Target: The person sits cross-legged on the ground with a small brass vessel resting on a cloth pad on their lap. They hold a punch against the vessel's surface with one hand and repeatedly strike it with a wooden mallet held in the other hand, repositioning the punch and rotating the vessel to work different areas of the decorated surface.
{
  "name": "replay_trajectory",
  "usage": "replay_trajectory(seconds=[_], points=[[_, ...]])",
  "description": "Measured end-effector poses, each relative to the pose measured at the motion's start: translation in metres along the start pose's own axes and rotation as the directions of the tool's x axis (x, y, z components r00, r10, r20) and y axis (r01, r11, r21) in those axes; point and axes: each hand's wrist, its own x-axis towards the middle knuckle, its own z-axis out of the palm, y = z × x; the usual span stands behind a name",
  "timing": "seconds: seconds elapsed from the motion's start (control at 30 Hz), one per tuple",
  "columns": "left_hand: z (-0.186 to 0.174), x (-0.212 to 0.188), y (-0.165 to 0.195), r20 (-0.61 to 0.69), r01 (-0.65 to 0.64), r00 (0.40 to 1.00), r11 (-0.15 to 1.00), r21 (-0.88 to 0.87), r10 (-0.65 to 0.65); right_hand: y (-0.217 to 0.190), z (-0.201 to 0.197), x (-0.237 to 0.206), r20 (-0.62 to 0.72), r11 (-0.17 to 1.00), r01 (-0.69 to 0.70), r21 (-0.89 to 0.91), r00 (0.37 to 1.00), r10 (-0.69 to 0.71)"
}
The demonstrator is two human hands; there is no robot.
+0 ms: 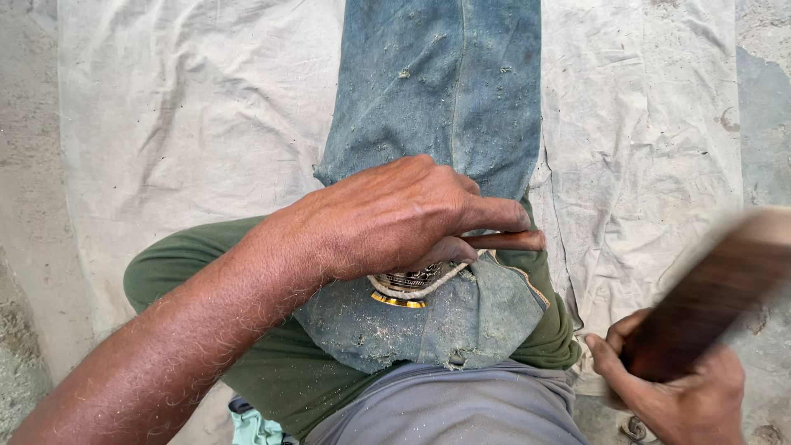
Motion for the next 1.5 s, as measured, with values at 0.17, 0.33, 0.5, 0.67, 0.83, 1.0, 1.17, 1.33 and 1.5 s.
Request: replay_trajectory(seconds=[0.17, 0.33, 0.5, 0.67, 0.83, 1.0, 1.17, 1.33, 1.5], points=[[-0.002, 0.000, -0.001, -0.021, -0.119, 0.993, 0.992, 0.048, 0.120, -0.005, 0.001, 0.002, -0.074, 0.988, -0.018, 0.152, 0.997, 0.029], [-0.002, -0.001, -0.001, -0.028, -0.153, 0.988, 0.988, 0.030, 0.154, 0.000, 0.005, 0.000, -0.048, 0.991, 0.038, -0.132, 0.998, -0.045], [-0.002, 0.000, 0.000, 0.006, -0.114, 0.993, 0.992, 0.044, 0.114, 0.014, 0.005, -0.001, -0.008, 0.966, 0.086, -0.245, 0.996, -0.091], [-0.001, 0.001, -0.004, 0.023, -0.153, 0.988, 0.986, 0.062, 0.152, 0.022, 0.010, -0.006, 0.035, 0.950, 0.053, -0.309, 0.998, -0.044], [-0.002, 0.003, -0.004, 0.049, -0.156, 0.987, 0.987, 0.048, 0.154, 0.025, 0.014, -0.009, -0.008, 0.982, -0.049, -0.182, 0.999, 0.049], [-0.006, 0.002, -0.004, 0.036, -0.202, 0.979, 0.979, 0.013, 0.201, 0.032, 0.017, -0.015, -0.068, 0.999, 0.042, -0.029, 0.997, -0.044], [-0.007, 0.004, -0.002, 0.120, -0.129, 0.985, 0.991, 0.032, 0.125, 0.036, 0.018, -0.016, -0.015, 0.956, 0.218, -0.199, 0.974, -0.225], [-0.010, 0.004, -0.001, 0.123, -0.130, 0.984, 0.991, 0.023, 0.127, 0.017, 0.023, -0.014, -0.016, 0.992, 0.098, -0.076, 0.995, -0.099], [-0.008, 0.005, -0.002, 0.112, -0.120, 0.987, 0.993, 0.020, 0.117, 0.013, 0.036, -0.016, -0.109, 0.965, 0.034, 0.261, 0.994, -0.006]])
